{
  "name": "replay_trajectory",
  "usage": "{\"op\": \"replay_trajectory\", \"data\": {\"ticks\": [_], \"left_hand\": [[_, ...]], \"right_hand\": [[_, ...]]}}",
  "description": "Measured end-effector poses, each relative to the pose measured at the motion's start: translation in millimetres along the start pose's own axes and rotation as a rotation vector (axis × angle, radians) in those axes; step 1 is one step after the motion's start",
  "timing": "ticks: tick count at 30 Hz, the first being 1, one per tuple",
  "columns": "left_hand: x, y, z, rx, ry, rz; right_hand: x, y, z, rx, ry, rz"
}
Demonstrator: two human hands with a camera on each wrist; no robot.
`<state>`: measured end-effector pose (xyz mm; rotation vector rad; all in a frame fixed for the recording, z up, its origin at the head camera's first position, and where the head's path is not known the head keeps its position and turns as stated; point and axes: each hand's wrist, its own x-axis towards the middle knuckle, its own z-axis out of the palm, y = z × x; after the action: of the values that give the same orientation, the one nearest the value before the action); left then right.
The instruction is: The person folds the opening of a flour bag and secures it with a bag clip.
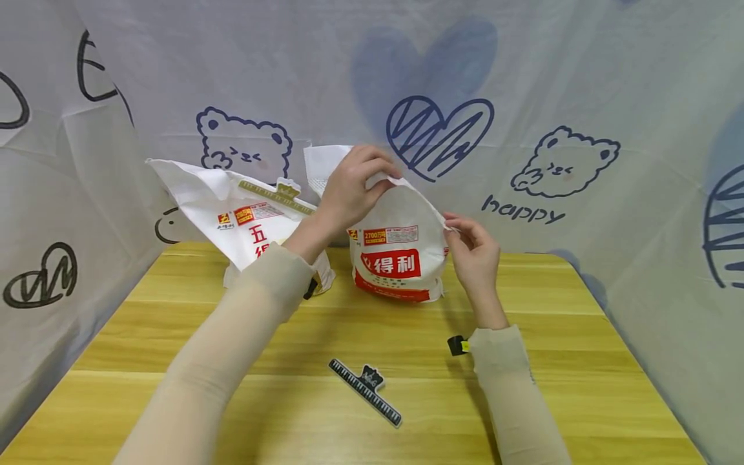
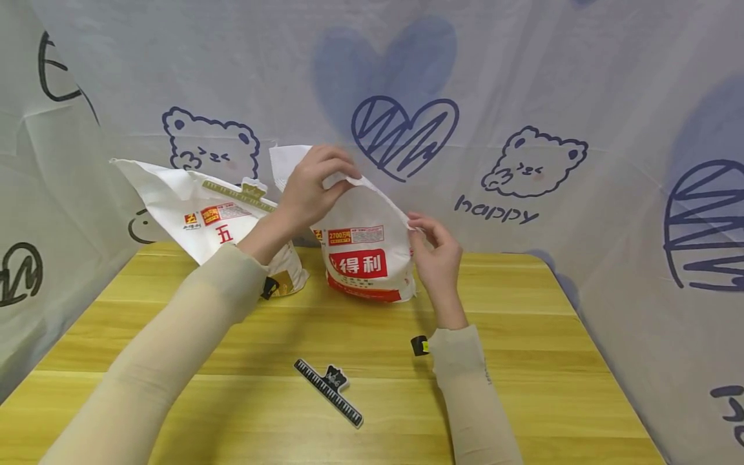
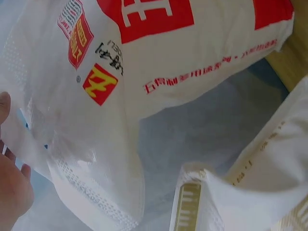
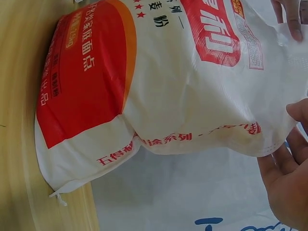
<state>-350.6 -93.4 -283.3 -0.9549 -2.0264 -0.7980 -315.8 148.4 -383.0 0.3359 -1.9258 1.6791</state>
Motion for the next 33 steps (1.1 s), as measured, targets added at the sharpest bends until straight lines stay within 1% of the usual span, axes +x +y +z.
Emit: {"op": "replay_trajectory", "data": {"ticks": [5,8,14,18,23,25,29,33], "left_hand": [[-1.4,-0.9,-5.3,0.007,-0.069,0.019],[-1.0,-0.8,-7.9,0.032,-0.135,0.022],[1.9,-0.8,-12.8,0.122,-0.312,-0.026],[5.0,-0.3,-14.8,0.175,-0.380,-0.053],[7.7,1.1,-14.1,0.207,-0.413,-0.097],[8.7,1.1,-12.9,0.204,-0.406,-0.113],[10.2,1.0,-10.0,0.193,-0.374,-0.131],[10.6,0.4,-7.3,0.217,-0.349,-0.127]], "right_hand": [[-0.4,0,0,-0.032,-0.021,0.013],[-1.0,0,-1,-0.049,-0.047,0.031],[-1.6,0,-1,-0.094,-0.089,0.097],[-1.0,-2,0,-0.103,-0.082,0.126],[-0.9,-3,0,-0.090,-0.052,0.137],[-1.1,-2,0,-0.097,-0.046,0.147],[-1.6,-3,-1,-0.115,-0.044,0.158],[-1.7,-4,-1,-0.120,-0.046,0.158]]}}
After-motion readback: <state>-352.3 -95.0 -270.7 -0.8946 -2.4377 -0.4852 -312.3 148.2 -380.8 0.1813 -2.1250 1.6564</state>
